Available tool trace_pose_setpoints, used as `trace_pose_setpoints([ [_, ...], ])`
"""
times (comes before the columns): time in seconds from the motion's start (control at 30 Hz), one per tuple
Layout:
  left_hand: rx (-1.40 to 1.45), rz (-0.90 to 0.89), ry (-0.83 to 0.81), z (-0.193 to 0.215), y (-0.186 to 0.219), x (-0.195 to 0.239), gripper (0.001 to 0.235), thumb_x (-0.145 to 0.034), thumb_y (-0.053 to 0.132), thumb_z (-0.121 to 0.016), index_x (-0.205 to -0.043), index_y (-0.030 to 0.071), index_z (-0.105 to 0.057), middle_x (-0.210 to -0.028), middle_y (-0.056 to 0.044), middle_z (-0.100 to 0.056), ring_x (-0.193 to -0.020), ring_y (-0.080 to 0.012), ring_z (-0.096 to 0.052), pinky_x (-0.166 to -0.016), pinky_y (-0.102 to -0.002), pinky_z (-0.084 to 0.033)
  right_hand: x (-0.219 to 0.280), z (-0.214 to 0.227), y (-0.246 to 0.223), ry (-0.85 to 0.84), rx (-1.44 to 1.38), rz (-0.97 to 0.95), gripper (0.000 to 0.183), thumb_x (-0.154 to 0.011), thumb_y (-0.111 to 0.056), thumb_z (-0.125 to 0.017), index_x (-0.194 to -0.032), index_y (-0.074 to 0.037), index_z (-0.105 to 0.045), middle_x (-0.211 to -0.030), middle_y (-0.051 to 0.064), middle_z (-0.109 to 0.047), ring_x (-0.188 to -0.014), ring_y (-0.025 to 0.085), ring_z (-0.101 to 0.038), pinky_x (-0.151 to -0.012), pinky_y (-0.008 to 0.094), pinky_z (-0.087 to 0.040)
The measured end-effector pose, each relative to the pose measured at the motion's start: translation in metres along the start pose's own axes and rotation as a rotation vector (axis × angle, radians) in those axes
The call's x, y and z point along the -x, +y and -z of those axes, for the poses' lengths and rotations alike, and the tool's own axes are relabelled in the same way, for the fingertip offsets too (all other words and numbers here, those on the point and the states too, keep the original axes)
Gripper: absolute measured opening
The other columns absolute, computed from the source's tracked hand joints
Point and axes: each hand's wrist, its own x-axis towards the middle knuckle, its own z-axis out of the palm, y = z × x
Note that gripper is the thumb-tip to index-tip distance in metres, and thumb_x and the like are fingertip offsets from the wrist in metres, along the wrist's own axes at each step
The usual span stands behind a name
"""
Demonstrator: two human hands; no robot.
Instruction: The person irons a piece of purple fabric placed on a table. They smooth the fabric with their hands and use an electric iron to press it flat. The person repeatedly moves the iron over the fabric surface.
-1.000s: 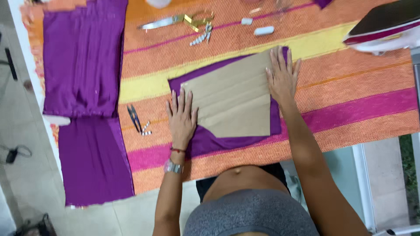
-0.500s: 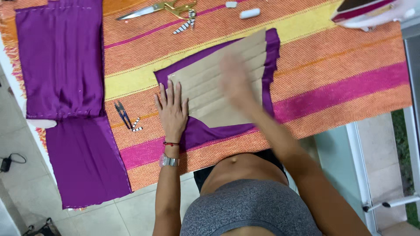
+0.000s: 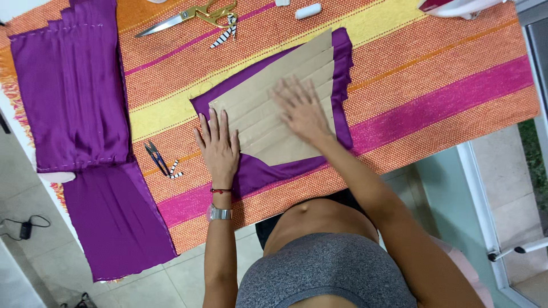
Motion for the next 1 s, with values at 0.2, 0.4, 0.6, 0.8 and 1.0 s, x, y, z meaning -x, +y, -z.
trace_pose_setpoints([
  [0.2,-0.042,-0.003,0.003,-0.004,-0.004,0.002,0.06,-0.118,0.048,-0.041,-0.174,0.025,-0.038,-0.183,-0.008,-0.027,-0.169,-0.0358,-0.016,-0.135,-0.06,-0.01,-0.006,-0.015,0.062,0.199,-0.033,0.041,0.068,-0.113,-0.049,-0.047,-0.176,-0.029,-0.032,-0.183,0.008,-0.025,-0.167,0.041,-0.015,-0.131,0.07,-0.011],
  [0.4,-0.066,0.002,-0.008,-0.006,-0.004,0.004,0.061,-0.117,0.048,-0.04,-0.174,0.027,-0.036,-0.183,-0.007,-0.027,-0.169,-0.0353,-0.016,-0.134,-0.06,-0.011,-0.002,-0.001,0.079,0.282,-0.043,0.014,0.063,-0.115,-0.051,-0.043,-0.173,-0.029,-0.04,-0.182,0.009,-0.033,-0.168,0.041,-0.02,-0.132,0.071,-0.007],
  [0.6,-0.081,-0.041,0.027,-0.002,-0.003,0.004,0.061,-0.119,0.044,-0.04,-0.176,0.024,-0.03,-0.185,-0.004,-0.02,-0.171,-0.0329,-0.018,-0.137,-0.057,-0.015,0.003,0.011,0.092,0.332,-0.019,-0.102,0.064,-0.119,-0.044,-0.037,-0.177,-0.018,-0.032,-0.184,0.008,-0.025,-0.169,0.038,-0.014,-0.132,0.068,-0.004],
  [0.8,-0.217,0.104,-0.033,0.007,0.047,-0.016,0.075,-0.115,0.06,-0.029,-0.164,0.006,-0.044,-0.18,-0.016,-0.027,-0.169,-0.0356,-0.01,-0.138,-0.054,-0.001,0.002,0.009,0.091,0.376,0.054,-0.087,0.065,-0.118,-0.043,-0.043,-0.177,-0.016,-0.035,-0.183,0.011,-0.029,-0.167,0.04,-0.021,-0.132,0.07,-0.01],
  [1.0,0.03,-0.194,0.003,-0.027,0.156,-0.047,0.065,-0.116,0.05,-0.041,-0.173,0.019,-0.035,-0.183,-0.007,-0.026,-0.171,-0.0304,-0.017,-0.14,-0.059,-0.006,0.001,0.017,0.087,0.284,0.024,-0.139,0.069,-0.117,-0.05,-0.03,-0.179,-0.022,-0.019,-0.186,0.007,-0.016,-0.17,0.036,-0.008,-0.134,0.066,-0.002],
])
